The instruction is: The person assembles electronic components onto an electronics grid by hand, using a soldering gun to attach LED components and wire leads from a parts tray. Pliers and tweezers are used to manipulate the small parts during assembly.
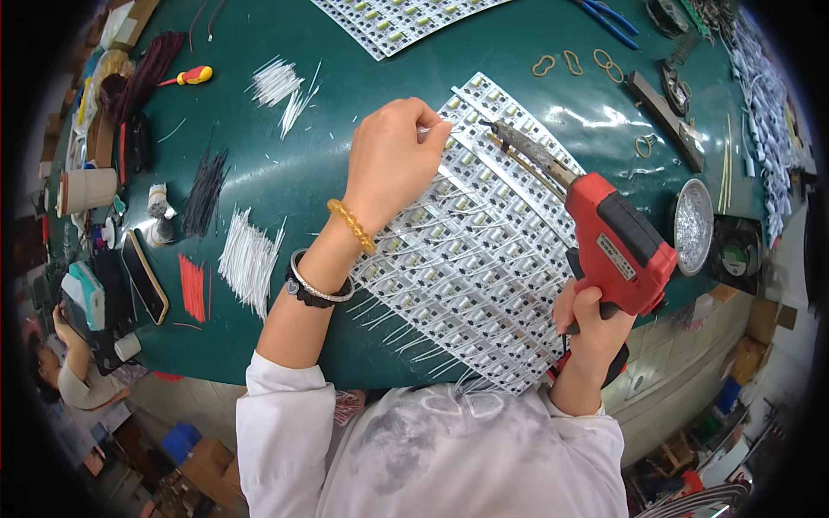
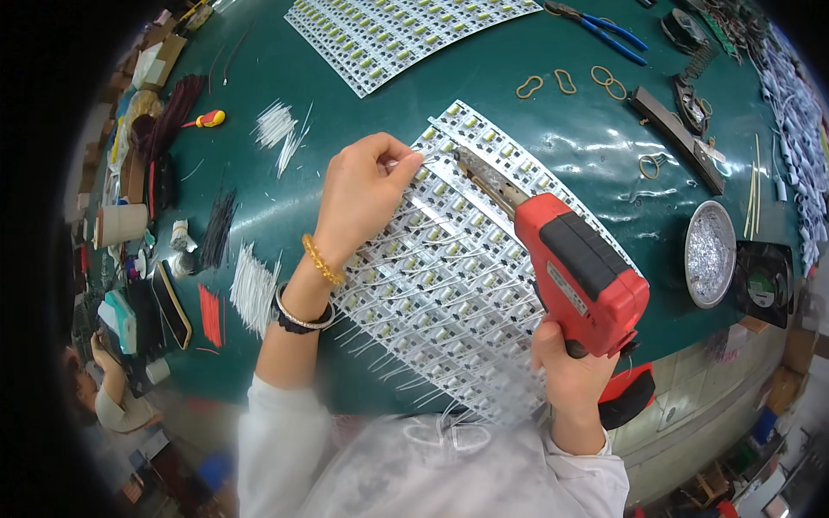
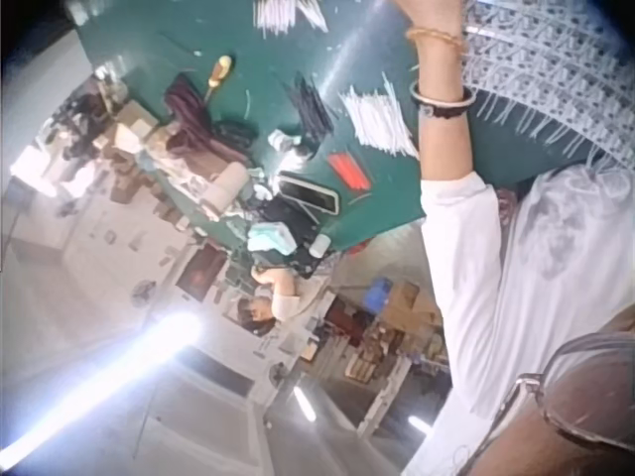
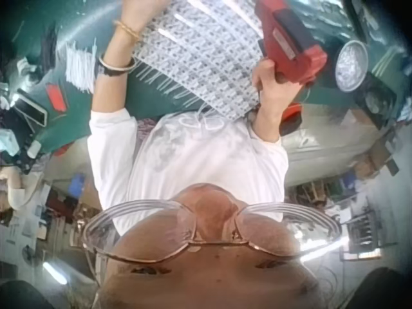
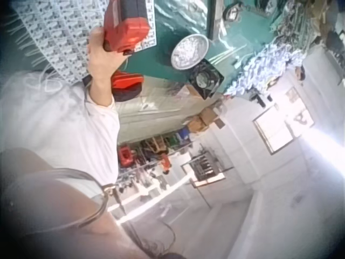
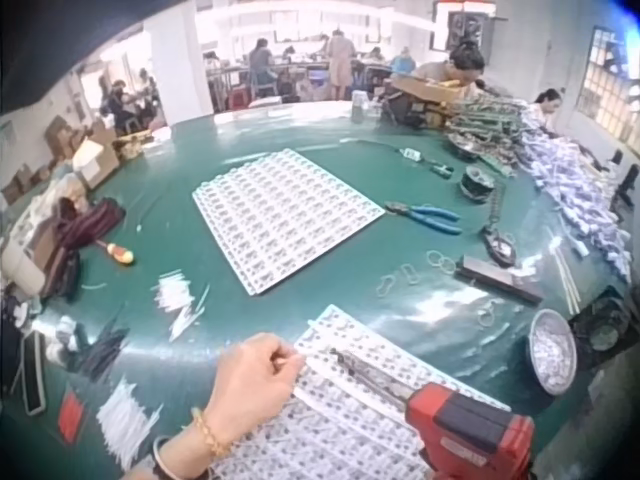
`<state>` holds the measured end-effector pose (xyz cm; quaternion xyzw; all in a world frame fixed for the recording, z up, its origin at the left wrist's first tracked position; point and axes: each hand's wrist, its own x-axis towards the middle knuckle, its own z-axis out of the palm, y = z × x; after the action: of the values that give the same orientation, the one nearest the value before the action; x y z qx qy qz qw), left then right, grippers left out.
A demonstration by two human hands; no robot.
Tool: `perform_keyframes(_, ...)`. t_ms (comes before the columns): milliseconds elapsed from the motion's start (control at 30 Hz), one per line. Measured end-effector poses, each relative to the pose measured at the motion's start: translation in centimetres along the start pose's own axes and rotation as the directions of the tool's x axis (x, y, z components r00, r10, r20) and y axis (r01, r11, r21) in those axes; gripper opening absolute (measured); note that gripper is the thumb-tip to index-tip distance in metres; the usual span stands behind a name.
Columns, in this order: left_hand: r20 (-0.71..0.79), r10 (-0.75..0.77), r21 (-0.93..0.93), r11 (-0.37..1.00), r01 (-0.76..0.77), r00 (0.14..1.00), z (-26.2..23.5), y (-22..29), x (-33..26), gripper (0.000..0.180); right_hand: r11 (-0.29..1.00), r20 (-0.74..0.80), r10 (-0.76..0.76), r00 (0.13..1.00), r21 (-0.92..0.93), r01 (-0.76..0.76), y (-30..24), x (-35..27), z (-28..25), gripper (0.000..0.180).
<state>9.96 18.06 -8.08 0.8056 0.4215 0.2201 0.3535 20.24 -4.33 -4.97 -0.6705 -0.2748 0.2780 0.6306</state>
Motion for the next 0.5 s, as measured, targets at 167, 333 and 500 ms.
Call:
perform_keyframes(167,-0.017,0.033,0.073,0.997,-0.032,0.999,-0.07,0.00,-0.21,0.019,0.998,-0.048,0.065,0.997,-0.023,-0.066,-0.31,0.31,0.44,0.047)
perform_keyframes(333,-0.031,0.031,0.094,0.995,-0.028,0.999,0.13,0.17,-0.44,0.019,0.997,-0.028,0.078,0.997,-0.027,-0.079,0.48,0.32,0.18,0.044)
perform_keyframes(500,-0.033,0.037,0.090,0.995,-0.034,0.999,0.12,0.09,-0.50,0.018,0.998,-0.037,0.068,0.997,-0.006,-0.068,0.38,0.24,0.37,0.044)
